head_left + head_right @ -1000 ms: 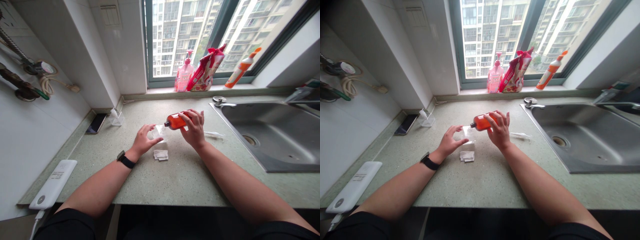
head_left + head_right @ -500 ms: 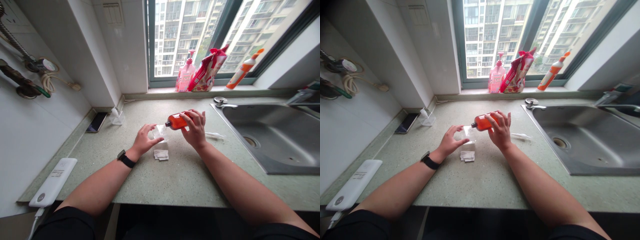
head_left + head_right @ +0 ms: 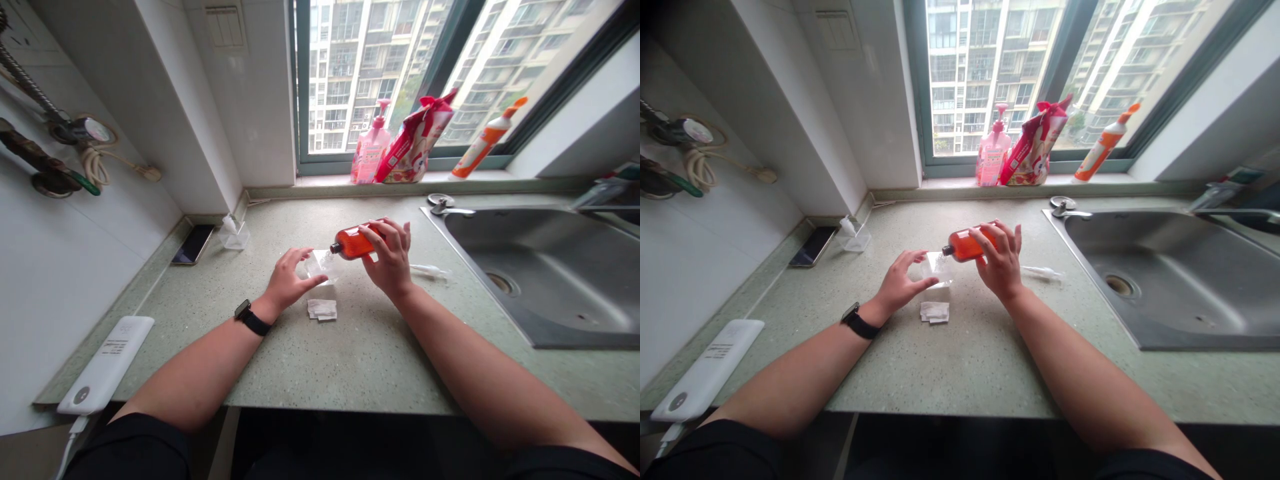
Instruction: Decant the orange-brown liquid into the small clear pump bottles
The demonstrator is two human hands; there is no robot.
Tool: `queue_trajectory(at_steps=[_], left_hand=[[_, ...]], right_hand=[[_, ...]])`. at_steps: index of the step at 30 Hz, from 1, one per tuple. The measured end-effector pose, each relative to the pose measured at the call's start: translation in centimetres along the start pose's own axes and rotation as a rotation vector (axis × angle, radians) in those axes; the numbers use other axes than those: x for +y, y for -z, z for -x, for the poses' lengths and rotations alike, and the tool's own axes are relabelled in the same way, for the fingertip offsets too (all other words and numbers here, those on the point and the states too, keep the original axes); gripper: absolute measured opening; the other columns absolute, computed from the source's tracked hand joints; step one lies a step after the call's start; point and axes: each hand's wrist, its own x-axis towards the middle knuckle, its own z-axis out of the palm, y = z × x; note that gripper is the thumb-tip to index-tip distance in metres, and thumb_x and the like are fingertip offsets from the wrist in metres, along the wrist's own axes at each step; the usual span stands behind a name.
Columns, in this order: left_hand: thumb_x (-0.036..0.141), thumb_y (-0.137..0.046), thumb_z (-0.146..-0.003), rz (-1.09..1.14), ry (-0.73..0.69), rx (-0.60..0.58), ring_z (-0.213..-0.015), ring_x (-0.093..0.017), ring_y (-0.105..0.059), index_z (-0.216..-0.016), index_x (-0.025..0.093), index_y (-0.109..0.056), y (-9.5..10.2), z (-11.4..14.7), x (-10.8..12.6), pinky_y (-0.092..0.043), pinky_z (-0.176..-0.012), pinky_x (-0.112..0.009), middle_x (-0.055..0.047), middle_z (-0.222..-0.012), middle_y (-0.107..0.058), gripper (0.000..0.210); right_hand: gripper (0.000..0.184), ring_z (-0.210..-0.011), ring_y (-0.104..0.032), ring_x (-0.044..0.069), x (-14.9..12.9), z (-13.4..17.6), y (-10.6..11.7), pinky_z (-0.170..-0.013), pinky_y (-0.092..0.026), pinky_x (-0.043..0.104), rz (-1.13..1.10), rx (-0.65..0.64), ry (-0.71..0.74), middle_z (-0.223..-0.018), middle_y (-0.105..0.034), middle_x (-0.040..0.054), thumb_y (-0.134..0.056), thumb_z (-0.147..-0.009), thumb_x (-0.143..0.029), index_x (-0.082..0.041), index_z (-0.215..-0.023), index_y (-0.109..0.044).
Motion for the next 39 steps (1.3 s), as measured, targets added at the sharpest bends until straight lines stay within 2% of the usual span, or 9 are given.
queue_trajectory(at_steps=[6,26,39], left_hand=[[0.059,-0.085,-0.084,-0.007,0.0,0.003,-0.109,-0.028,-0.071,-0.136,0.025,-0.064,-0.02,0.02,-0.02,-0.059,-0.098,-0.048,-0.009,-0.12,-0.072,0.065],[0.056,-0.087,-0.084,-0.005,-0.001,0.009,-0.109,-0.028,-0.072,-0.135,0.024,-0.064,-0.1,0.03,-0.05,-0.058,-0.1,-0.048,-0.009,-0.12,-0.072,0.064],[0.056,-0.087,-0.084,0.011,0.013,0.006,-0.109,-0.028,-0.071,-0.136,0.024,-0.064,-0.07,0.02,-0.07,-0.058,-0.1,-0.048,-0.01,-0.12,-0.071,0.065]], right_hand=[[0.08,-0.146,-0.05,0.036,-0.02,0.01,0.03,-0.129,-0.023,0.073,-0.005,-0.008,-0.009,-0.142,-0.06,0.0051,-0.066,-0.085,-0.01,-0.044,-0.154,-0.045],[0.076,-0.145,-0.051,0.036,0.07,-0.02,0.02,-0.128,-0.025,0.073,0.001,0.009,0.006,-0.141,-0.061,0.0056,-0.067,-0.086,-0.009,-0.042,-0.152,-0.047],[0.074,-0.146,-0.049,0.035,-0.06,0.0,0.06,-0.129,-0.022,0.072,-0.022,0.002,-0.013,-0.142,-0.061,0.0056,-0.065,-0.086,-0.01,-0.042,-0.152,-0.05]])
